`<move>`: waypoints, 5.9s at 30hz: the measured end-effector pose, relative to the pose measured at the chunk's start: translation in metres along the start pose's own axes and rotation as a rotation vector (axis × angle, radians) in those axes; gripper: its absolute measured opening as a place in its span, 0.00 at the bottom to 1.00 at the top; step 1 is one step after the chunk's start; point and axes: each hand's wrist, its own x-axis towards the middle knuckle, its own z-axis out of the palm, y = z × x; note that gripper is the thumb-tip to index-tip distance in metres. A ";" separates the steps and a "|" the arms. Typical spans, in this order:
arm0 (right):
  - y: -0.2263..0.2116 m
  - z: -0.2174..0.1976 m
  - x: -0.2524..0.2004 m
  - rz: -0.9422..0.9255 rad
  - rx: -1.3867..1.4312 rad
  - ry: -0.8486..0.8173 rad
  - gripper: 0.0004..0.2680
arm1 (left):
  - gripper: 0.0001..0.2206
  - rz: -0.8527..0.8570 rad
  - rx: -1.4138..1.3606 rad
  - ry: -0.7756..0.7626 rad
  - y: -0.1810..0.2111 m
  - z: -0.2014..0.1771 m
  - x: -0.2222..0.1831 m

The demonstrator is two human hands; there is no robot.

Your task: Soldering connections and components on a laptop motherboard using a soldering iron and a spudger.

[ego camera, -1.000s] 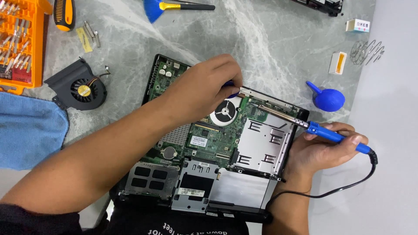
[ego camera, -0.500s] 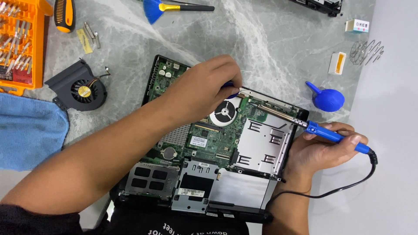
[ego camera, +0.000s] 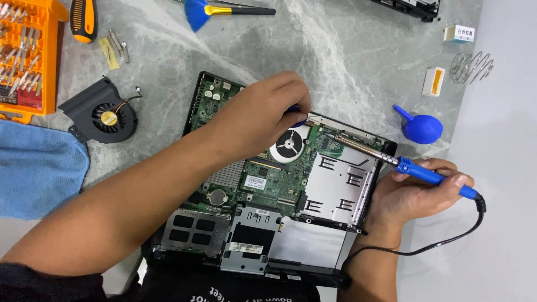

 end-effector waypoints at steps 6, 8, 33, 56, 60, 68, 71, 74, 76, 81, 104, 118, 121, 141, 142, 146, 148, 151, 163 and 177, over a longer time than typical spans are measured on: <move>-0.002 0.002 -0.003 -0.007 -0.007 -0.024 0.14 | 0.05 0.004 0.000 0.002 -0.001 0.001 0.000; -0.001 0.003 -0.003 -0.016 -0.001 -0.022 0.14 | 0.05 0.012 0.003 0.004 -0.001 0.001 0.000; 0.007 -0.004 0.006 0.087 0.165 0.078 0.14 | 0.06 0.027 0.005 0.018 -0.001 0.001 0.000; 0.014 -0.032 0.023 0.680 0.705 0.257 0.11 | 0.03 -0.003 -0.051 0.281 0.004 -0.026 0.002; 0.022 -0.035 0.025 0.629 0.722 0.280 0.10 | 0.03 -0.032 -0.095 0.376 0.025 -0.031 0.003; 0.037 -0.039 0.019 0.379 0.586 0.106 0.08 | 0.06 0.075 0.091 0.362 0.036 -0.039 -0.046; 0.022 -0.037 0.019 0.241 0.560 -0.076 0.06 | 0.05 -0.051 0.085 0.402 0.049 -0.037 -0.081; 0.008 -0.032 0.022 0.084 0.450 -0.288 0.09 | 0.03 -0.183 0.001 0.570 0.044 -0.023 -0.123; 0.002 -0.025 0.033 -0.009 0.352 -0.369 0.11 | 0.05 -0.208 -0.048 0.699 0.035 -0.013 -0.134; 0.023 -0.023 0.040 -0.231 0.255 -0.403 0.07 | 0.06 -0.245 -0.122 0.806 0.019 -0.008 -0.146; 0.057 -0.050 0.022 -0.749 -0.013 -0.510 0.12 | 0.07 -0.274 0.078 0.843 0.016 -0.004 -0.148; 0.036 -0.056 0.021 -0.658 -0.178 -0.691 0.07 | 0.06 -0.273 0.091 0.817 0.018 -0.002 -0.145; 0.040 -0.057 0.021 -0.717 -0.235 -0.652 0.08 | 0.07 -0.269 0.098 0.832 0.018 -0.002 -0.145; 0.020 -0.040 0.010 -0.452 -0.107 -0.634 0.08 | 0.06 -0.278 0.079 0.818 0.019 -0.001 -0.143; 0.020 -0.040 0.009 -0.454 -0.105 -0.633 0.08 | 0.06 -0.276 0.080 0.820 0.019 -0.002 -0.144; 0.020 -0.037 0.008 -0.422 -0.090 -0.620 0.08 | 0.06 -0.275 0.086 0.805 0.019 -0.003 -0.144; 0.020 -0.036 0.008 -0.419 -0.074 -0.609 0.08 | 0.06 -0.267 0.084 0.806 0.019 -0.002 -0.143; 0.020 -0.035 0.007 -0.396 -0.057 -0.610 0.08 | 0.06 -0.279 0.090 0.810 0.019 -0.002 -0.143; 0.016 -0.037 0.006 -0.350 -0.082 -0.624 0.06 | 0.06 -0.281 0.070 0.824 0.018 -0.001 -0.144; 0.019 -0.037 0.008 -0.383 -0.055 -0.632 0.07 | 0.06 -0.296 0.072 0.819 0.017 -0.002 -0.146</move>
